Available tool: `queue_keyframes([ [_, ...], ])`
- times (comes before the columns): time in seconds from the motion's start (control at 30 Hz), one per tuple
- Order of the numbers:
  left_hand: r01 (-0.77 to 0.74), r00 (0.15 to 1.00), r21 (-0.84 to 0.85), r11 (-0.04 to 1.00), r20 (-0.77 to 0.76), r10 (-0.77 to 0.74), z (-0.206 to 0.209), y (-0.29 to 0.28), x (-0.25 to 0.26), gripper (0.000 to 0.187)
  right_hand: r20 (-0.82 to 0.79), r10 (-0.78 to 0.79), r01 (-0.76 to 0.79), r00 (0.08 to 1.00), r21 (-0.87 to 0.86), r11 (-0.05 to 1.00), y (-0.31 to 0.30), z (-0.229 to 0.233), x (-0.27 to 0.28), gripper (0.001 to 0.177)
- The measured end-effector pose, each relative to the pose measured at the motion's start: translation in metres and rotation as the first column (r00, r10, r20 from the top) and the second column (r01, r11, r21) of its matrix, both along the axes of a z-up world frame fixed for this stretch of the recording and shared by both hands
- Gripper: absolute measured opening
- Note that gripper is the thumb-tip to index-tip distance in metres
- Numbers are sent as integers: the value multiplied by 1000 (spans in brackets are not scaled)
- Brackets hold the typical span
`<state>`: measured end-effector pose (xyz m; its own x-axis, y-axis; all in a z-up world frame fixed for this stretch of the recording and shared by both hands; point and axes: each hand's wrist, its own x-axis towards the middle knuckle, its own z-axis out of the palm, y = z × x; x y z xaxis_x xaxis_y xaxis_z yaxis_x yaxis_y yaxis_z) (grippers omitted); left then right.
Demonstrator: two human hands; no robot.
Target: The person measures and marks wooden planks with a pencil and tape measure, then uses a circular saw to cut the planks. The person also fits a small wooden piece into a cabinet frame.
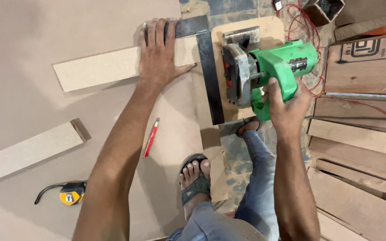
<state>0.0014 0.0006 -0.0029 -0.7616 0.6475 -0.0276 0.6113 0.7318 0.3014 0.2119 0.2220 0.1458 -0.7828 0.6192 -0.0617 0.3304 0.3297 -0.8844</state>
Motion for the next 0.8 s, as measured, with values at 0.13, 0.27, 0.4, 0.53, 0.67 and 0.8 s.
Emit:
queue_keyframes([
  [0.13,1,1000,-15,1000,10,-1,-4,0,-2,133,-23,20,-20,1000,-19,1000,-1,3,-5,13],
  [0.27,7,1000,-16,1000,23,-6,-5,-1,-1,132,-19,46,-46,999,4,999,0,5,-8,15],
  [0.4,7,1000,-9,1000,16,-7,-4,-1,-2,131,-23,36,-36,999,5,999,0,5,-13,14],
  [0.53,7,999,-38,999,39,-6,-1,0,-2,132,-19,25,-25,999,14,1000,2,4,-20,15],
  [0.67,9,998,-38,999,63,-7,2,-1,-3,132,-43,60,-57,997,52,997,6,1,-28,15],
  [0.8,11,998,-34,999,57,-9,3,0,-2,132,-40,64,-61,997,75,995,10,-1,-38,14],
])
